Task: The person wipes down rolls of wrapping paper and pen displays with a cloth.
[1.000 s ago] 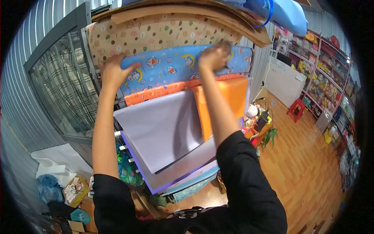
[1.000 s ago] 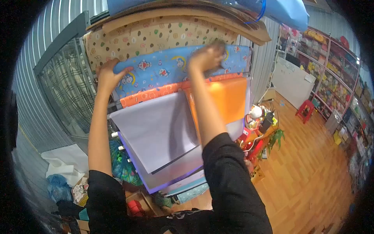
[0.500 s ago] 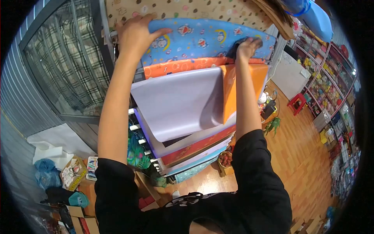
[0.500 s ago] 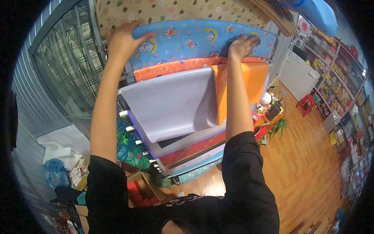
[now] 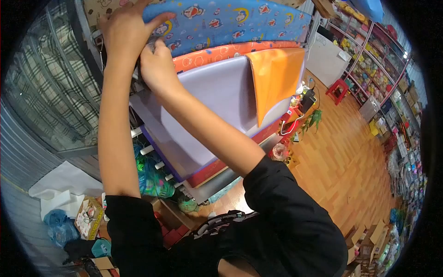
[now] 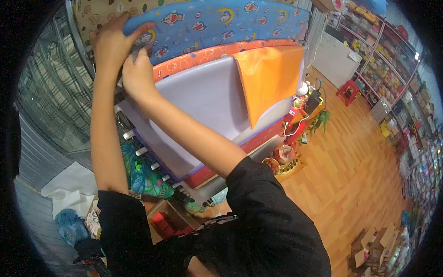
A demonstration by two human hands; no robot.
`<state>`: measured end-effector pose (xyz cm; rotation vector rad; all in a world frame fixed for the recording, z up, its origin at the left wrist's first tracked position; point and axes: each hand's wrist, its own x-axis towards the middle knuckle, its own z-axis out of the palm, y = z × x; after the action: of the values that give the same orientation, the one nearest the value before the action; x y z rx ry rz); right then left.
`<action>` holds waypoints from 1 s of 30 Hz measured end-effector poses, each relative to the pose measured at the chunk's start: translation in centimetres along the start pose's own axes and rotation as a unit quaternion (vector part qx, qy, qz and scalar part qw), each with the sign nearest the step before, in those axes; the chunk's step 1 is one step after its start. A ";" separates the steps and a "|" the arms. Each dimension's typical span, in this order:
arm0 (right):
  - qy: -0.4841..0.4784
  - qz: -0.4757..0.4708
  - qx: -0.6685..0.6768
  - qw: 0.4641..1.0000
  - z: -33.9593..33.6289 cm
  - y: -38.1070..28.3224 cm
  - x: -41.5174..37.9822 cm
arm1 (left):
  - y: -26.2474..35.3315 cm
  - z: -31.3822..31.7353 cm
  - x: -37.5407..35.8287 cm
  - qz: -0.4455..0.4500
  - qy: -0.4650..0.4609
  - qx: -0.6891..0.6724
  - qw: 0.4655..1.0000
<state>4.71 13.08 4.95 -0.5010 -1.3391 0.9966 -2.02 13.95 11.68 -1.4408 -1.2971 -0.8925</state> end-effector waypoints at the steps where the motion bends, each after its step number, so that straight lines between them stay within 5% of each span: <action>1: -0.092 0.090 0.039 0.991 -0.9 -0.7 -0.3 | 0.3 -0.3 0.1 0.000 0.000 -0.003 1.000; 3: -0.182 0.068 -0.030 0.980 -2.8 -0.2 0.1 | 0.6 -1.1 0.2 -0.016 -0.042 -0.020 0.999; 5: -0.220 -0.060 -0.197 0.954 -6.2 -3.7 -0.6 | 0.5 -1.2 0.2 -0.012 -0.054 -0.043 0.998; 6: -0.176 -0.242 -0.250 0.921 -7.3 -3.4 -0.1 | 0.4 -1.1 0.3 -0.011 -0.064 -0.062 0.996; 7: -0.127 -0.415 -0.294 0.852 -8.5 -2.8 0.8 | 0.3 -1.0 0.3 -0.010 -0.064 -0.063 0.996; 8: -0.186 -0.505 -0.365 0.760 -9.8 -3.0 1.7 | 0.2 -0.8 0.4 -0.011 -0.042 -0.069 0.997; 9: -0.187 -0.505 -0.367 0.759 -10.6 -3.1 2.7 | 0.3 -0.6 0.3 -0.011 -0.020 -0.076 0.997; 11: -0.327 -0.606 -0.490 0.535 -12.3 -3.5 5.1 | 0.4 -0.6 0.2 -0.017 -0.019 -0.093 0.995; 12: -0.368 -0.595 -0.534 0.474 -13.2 -3.6 6.4 | 0.5 -0.7 0.2 -0.021 -0.018 -0.106 0.994; 15: -0.420 -0.568 -0.542 0.456 -17.0 -3.4 8.8 | 0.7 -1.4 0.4 -0.024 -0.062 -0.027 0.997; 21: -0.407 -0.562 -0.645 0.320 -30.1 -5.9 13.3 | 0.3 -0.6 0.1 -0.033 -0.030 -0.038 0.998; 23: -0.395 -0.522 -0.675 0.340 -34.9 -6.3 14.8 | 0.4 -0.9 0.0 -0.043 -0.037 -0.025 0.998; 28: -0.390 -0.530 -0.710 0.252 -46.0 -7.0 19.6 | 1.7 -2.0 0.4 -0.119 -0.091 -0.097 0.984; 30: -0.389 -0.525 -0.705 0.276 -45.6 -7.3 19.7 | 0.7 -2.0 0.5 -0.147 -0.118 -0.087 0.978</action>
<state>48.72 36.03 12.23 -0.1097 -2.5882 -1.6898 -1.11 12.23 12.51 -1.5500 -1.6756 -1.0755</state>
